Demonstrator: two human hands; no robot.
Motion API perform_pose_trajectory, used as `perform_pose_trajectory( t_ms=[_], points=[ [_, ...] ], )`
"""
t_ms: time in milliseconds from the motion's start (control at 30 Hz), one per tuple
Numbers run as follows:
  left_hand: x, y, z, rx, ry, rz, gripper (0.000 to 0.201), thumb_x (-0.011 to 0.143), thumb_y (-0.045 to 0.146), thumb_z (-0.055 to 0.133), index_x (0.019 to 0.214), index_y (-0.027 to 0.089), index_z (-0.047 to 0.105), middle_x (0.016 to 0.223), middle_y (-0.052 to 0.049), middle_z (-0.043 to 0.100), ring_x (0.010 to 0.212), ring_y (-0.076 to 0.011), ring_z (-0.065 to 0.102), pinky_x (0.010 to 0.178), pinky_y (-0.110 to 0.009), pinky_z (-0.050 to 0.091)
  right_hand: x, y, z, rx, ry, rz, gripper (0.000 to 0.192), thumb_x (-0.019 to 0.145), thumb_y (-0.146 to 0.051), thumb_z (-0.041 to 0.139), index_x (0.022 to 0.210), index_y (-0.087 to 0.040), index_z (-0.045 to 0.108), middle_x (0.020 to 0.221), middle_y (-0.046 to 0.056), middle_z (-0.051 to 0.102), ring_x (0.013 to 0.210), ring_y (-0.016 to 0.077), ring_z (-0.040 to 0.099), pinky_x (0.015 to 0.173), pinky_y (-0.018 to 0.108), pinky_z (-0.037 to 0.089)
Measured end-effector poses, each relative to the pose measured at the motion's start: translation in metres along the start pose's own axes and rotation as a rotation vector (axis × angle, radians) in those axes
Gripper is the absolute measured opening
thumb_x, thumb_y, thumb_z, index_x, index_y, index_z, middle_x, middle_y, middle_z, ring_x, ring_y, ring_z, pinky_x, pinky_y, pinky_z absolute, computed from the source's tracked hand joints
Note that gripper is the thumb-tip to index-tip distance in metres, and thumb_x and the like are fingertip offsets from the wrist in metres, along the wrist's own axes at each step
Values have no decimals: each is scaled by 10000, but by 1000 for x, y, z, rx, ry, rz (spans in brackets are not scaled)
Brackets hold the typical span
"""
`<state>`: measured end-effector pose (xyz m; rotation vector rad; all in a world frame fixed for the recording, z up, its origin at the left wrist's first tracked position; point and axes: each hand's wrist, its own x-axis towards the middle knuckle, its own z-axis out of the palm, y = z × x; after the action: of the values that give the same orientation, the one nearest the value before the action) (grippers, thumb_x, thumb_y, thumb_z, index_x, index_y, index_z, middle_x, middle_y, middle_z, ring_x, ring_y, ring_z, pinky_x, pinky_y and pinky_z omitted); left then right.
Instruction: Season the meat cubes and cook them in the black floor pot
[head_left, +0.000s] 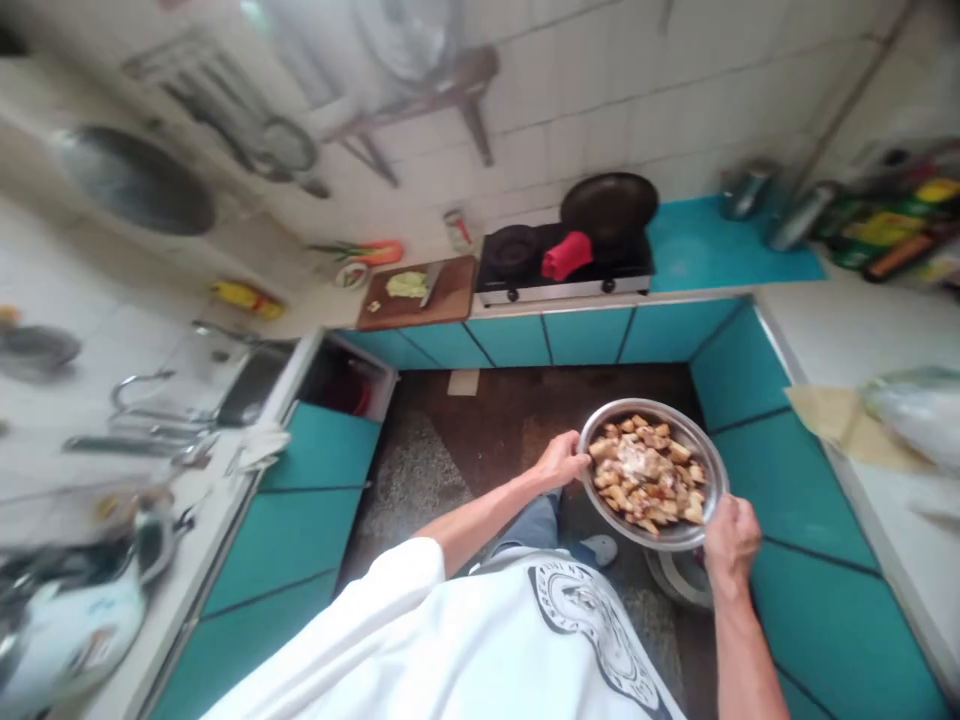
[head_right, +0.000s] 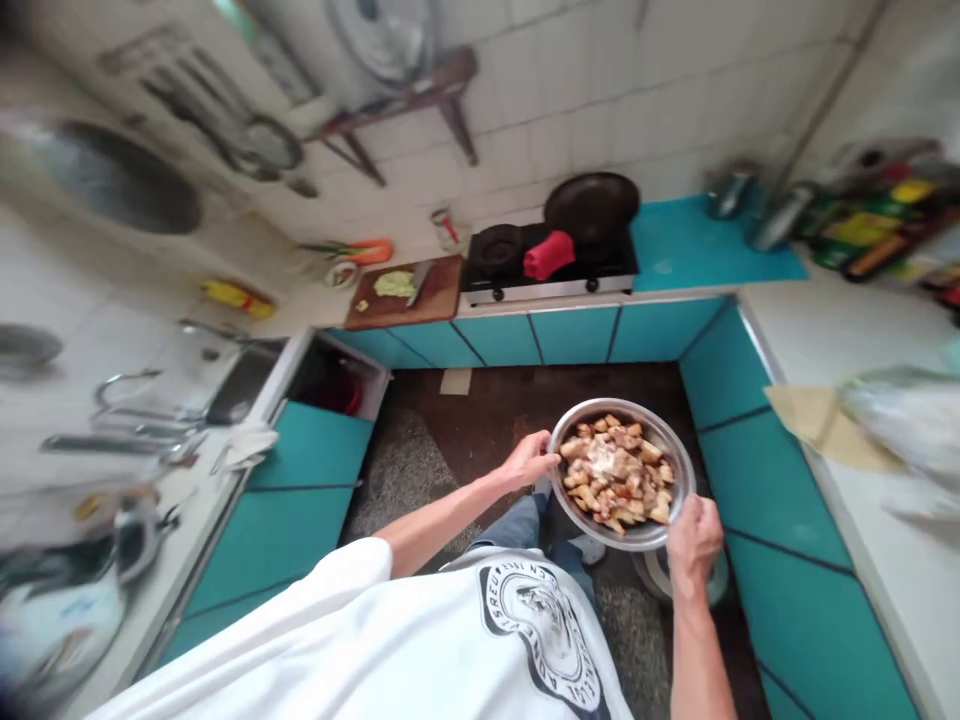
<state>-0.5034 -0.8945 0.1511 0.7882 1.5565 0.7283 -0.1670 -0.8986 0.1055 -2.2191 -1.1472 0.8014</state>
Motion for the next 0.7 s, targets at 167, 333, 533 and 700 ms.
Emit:
perform_pose_trajectory(
  t_ms=[167, 333, 533, 700],
  points=[
    [-4, -7, -63, 4, 104, -14, 231, 755, 232, 794, 844, 226, 582, 748, 20, 649, 679, -175, 653, 641, -264, 544, 3, -58, 48, -13, -135, -158, 329, 905, -614, 467, 863, -309, 584, 811, 92, 677, 788, 336, 613, 727, 450, 442],
    [1, -12, -124, 0, 224, 14, 182, 782, 200, 714, 829, 232, 540, 735, 25, 648, 637, -177, 674, 605, -263, 521, 12, -117, 103, -36, -173, -243, 365, 900, -643, 477, 859, -304, 607, 802, 100, 704, 791, 346, 636, 705, 450, 457],
    [-15, -13, -175, -68, 390, 46, 157, 752, 203, 702, 776, 220, 548, 724, 35, 602, 642, -153, 634, 566, -229, 494, -7, -191, 153, 51, -256, -295, 568, 864, -807, 509, 836, -258, 650, 775, 79, 716, 783, 272, 627, 675, 364, 438],
    [-31, -26, -198, -94, 559, 115, 180, 756, 269, 721, 764, 218, 548, 695, 48, 574, 659, -139, 596, 581, -212, 495, -15, -231, 183, 129, -464, -456, 552, 955, -794, 456, 791, -274, 538, 740, 14, 630, 750, 218, 557, 709, 340, 419]
  ],
)
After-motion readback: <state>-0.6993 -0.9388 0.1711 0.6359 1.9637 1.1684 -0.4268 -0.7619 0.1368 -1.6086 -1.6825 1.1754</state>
